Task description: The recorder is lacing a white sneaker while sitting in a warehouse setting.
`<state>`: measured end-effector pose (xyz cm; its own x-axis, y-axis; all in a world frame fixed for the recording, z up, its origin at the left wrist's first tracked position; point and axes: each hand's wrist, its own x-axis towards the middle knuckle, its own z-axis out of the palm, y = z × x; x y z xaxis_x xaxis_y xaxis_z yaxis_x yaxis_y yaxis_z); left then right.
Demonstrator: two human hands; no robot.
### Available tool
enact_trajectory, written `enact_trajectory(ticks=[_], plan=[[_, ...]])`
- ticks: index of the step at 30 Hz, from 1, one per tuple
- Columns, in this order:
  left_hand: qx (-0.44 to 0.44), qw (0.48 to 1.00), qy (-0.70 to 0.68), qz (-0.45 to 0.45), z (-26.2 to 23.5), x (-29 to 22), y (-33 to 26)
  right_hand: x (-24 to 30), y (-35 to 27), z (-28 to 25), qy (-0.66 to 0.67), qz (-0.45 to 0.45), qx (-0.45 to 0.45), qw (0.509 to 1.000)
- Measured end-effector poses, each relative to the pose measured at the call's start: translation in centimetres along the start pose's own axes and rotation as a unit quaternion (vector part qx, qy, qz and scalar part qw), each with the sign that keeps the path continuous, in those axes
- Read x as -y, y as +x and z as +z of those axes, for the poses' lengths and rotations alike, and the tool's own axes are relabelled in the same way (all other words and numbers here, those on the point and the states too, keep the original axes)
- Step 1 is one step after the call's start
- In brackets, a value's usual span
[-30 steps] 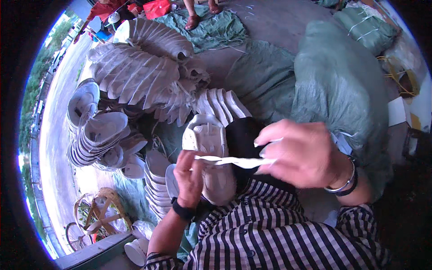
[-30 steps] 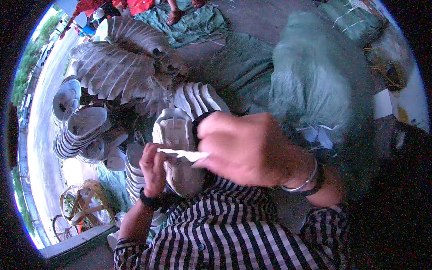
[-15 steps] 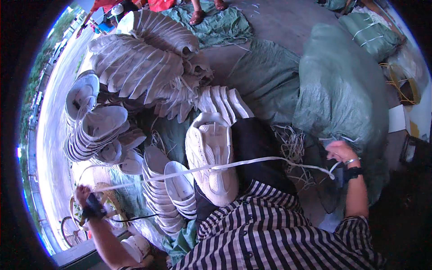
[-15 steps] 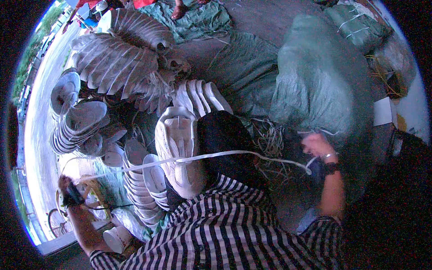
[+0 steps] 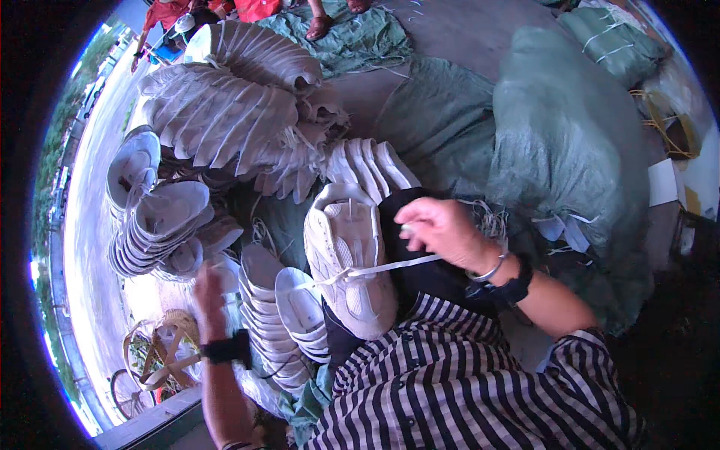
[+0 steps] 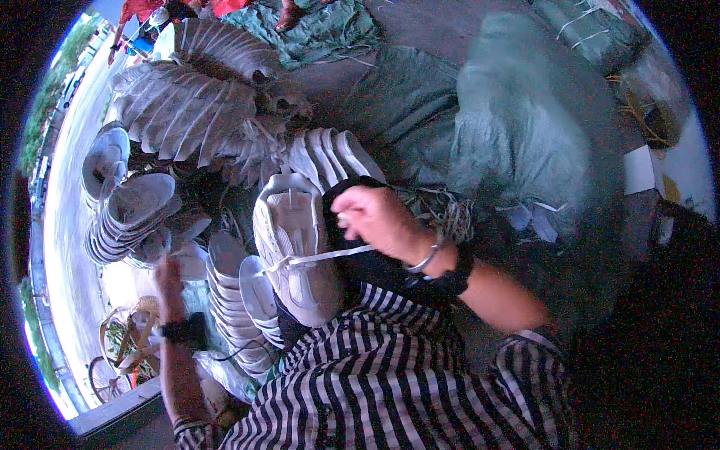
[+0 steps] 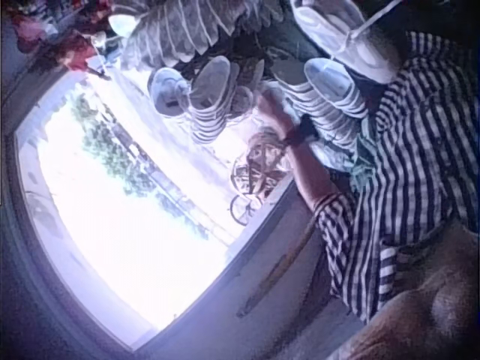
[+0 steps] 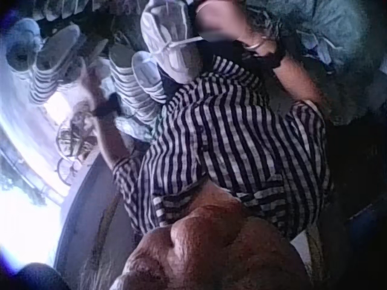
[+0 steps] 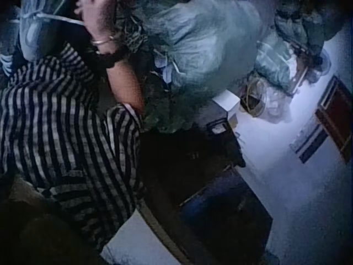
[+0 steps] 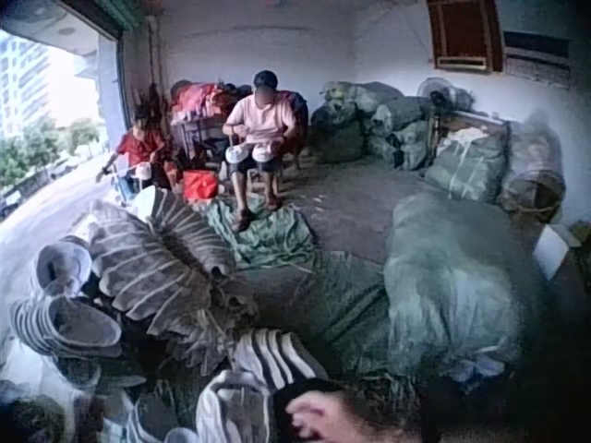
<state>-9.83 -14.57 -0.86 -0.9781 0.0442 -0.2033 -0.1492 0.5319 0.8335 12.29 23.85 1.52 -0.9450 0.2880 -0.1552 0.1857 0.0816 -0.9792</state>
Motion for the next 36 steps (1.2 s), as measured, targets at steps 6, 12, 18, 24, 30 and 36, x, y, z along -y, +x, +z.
enact_trajectory(ticks=[6,12,18,24,30,36], plan=[[0.142,0.962,-0.172,0.158,12.6,-7.0,-10.2,-1.3,-1.0,4.2,-0.152,-0.046,0.024,0.987],[0.252,0.958,0.046,0.132,11.9,-4.1,-13.0,-2.0,-1.5,5.1,-0.272,-0.177,-0.007,0.946],[0.242,0.963,0.009,0.122,10.7,-3.1,-13.4,-1.6,-1.6,5.5,-0.278,-0.132,-0.003,0.952],[0.188,0.969,-0.118,0.103,11.5,-5.6,-13.2,-1.5,-1.8,5.7,-0.431,-0.296,0.058,0.851],[0.229,0.936,-0.265,0.039,12.2,-2.8,-13.5,8.0,-2.1,4.8,-0.152,-0.336,0.187,0.911],[0.268,0.947,-0.173,0.019,12.9,-5.3,-13.2,14.9,-6.5,5.9,0.371,-0.306,0.34,0.808]])
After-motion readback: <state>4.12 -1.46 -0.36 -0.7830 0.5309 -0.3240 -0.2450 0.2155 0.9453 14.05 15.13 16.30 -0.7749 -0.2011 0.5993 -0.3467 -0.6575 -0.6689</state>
